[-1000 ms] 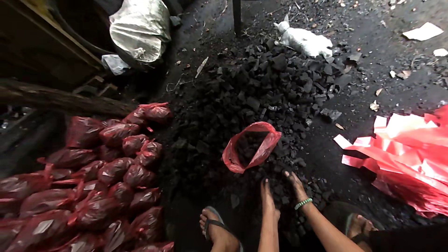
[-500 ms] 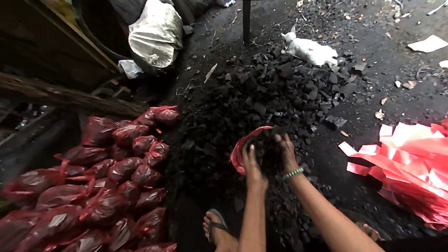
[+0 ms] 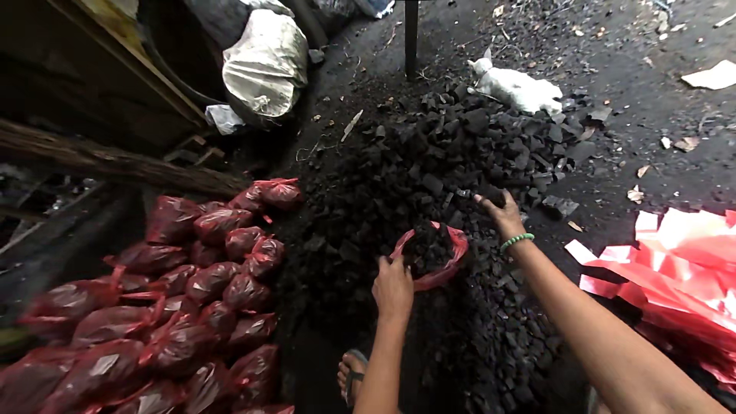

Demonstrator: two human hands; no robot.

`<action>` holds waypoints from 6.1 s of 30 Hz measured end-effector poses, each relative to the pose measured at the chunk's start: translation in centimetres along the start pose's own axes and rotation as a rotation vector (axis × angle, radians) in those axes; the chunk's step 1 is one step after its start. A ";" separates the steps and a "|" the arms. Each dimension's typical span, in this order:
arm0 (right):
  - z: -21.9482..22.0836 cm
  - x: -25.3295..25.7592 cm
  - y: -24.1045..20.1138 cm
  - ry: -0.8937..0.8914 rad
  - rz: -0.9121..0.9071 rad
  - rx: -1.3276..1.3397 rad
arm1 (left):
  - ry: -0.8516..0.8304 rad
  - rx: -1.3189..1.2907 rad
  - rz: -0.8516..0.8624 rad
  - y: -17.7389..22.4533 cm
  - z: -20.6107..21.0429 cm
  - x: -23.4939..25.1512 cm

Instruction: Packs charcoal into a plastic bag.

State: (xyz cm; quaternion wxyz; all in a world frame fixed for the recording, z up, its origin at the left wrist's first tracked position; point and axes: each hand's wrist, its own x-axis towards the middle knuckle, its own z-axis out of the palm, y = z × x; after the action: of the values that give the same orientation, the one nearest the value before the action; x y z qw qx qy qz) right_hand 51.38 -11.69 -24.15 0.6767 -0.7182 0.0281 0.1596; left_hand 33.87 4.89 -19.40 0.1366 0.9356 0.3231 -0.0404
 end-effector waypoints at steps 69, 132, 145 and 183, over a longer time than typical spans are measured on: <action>-9.1 -23.9 -13.2 -0.501 -0.715 -0.166 | -0.215 -0.759 0.583 5.8 -15.0 -20.1; -10.4 -21.7 -3.0 -0.188 -0.888 -0.908 | -0.389 -1.845 -0.182 -1.5 -3.4 -28.4; -4.3 -30.3 -4.7 -0.290 -0.978 -0.248 | -0.092 -0.879 0.217 0.3 -7.9 -21.9; -6.0 -29.1 -4.9 -0.245 -1.156 -0.379 | 0.060 -0.621 0.449 2.1 -9.0 -25.0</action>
State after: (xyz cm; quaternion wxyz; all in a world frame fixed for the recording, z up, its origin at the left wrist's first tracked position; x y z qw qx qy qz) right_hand 26.22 -22.28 -11.48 0.5126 -0.7013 -0.4724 -0.1491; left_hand 15.34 -8.99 -6.24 0.4093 0.8979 0.1110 0.1177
